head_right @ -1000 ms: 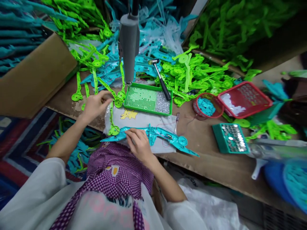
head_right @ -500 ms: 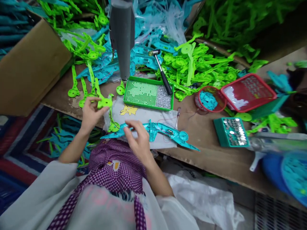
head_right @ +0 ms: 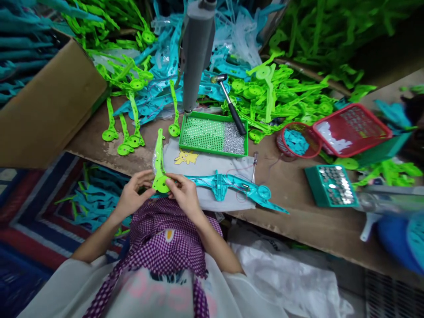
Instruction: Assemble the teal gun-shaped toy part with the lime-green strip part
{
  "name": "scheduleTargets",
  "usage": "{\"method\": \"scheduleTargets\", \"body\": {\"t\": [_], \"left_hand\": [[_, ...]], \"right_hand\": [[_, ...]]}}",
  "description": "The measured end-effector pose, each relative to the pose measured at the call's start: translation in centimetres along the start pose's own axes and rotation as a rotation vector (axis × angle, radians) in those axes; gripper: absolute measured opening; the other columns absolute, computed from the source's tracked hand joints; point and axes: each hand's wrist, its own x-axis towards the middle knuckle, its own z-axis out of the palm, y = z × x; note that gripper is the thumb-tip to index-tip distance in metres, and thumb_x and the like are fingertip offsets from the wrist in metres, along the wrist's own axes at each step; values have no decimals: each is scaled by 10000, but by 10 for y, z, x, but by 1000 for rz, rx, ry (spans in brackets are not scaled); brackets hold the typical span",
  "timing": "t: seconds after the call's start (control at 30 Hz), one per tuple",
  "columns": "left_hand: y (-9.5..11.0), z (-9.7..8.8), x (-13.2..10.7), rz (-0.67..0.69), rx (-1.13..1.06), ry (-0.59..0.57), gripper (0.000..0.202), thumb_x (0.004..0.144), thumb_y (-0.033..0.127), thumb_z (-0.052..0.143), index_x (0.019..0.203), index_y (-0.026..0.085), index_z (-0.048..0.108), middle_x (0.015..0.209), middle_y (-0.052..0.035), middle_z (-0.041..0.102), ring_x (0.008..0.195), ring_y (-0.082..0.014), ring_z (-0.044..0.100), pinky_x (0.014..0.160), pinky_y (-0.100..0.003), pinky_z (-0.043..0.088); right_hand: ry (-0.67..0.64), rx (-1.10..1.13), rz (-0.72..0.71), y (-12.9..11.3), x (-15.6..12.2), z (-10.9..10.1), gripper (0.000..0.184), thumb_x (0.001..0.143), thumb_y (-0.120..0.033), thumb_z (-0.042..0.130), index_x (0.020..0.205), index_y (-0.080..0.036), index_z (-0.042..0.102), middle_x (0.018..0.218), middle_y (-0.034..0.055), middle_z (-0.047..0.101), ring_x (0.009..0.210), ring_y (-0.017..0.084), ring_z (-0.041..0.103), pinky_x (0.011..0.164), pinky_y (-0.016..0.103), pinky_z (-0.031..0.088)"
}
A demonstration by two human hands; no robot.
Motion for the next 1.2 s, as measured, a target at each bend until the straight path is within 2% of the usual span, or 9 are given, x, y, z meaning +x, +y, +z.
{"method": "scheduleTargets", "body": {"t": [0.07,0.17,0.27,0.43,0.57,0.9,1.2], "left_hand": [[-1,-7,11,81,140,125,427,886,375,652,1283,258,549,1190,-83,711,927,-191,720,854,-365,596],[-4,-13,38,258,321,286,252,944,347,570,1150,226,650,1174,-73,715,1068,-199,681,955,-386,554],[-12,-12,72,384,416,296,236,964,334,534,1086,206,689,1188,-75,711,1167,-202,636,1047,-416,497],[-26,-6,110,371,498,215,296,971,336,508,1182,211,671,1253,-87,687,1201,-210,617,1070,-441,473],[-34,-2,116,348,508,167,319,970,302,488,1223,209,659,1291,-93,669,1229,-212,602,1082,-451,458],[-37,1,120,374,566,172,342,931,220,484,1217,210,672,1357,-85,630,1234,-214,611,1084,-461,463],[-37,6,120,383,596,229,352,930,197,468,1208,156,679,1312,-108,658,1208,-202,633,1073,-401,486]], "right_hand": [[12,11,31,1,5,-2,428,777,-513,684,1047,-182,719,755,28,710,492,113,599,490,262,523],[9,5,54,3,11,-3,452,758,-526,689,1032,-168,726,720,25,717,490,123,619,505,271,539],[-4,-23,67,5,15,-1,488,742,-550,696,1033,-160,728,685,21,718,491,131,630,509,274,548],[-9,-50,69,10,19,1,534,746,-574,674,1049,-137,718,656,24,712,483,131,631,502,267,538],[-12,-102,55,12,22,1,536,769,-574,647,1053,-124,716,628,24,697,476,135,633,507,266,528],[-54,-158,59,11,22,0,425,827,-491,613,1049,-139,700,590,4,680,490,142,653,529,260,526],[-113,-206,75,7,25,-2,389,890,-435,572,1116,-132,664,586,-10,649,515,149,661,566,271,546]]}}
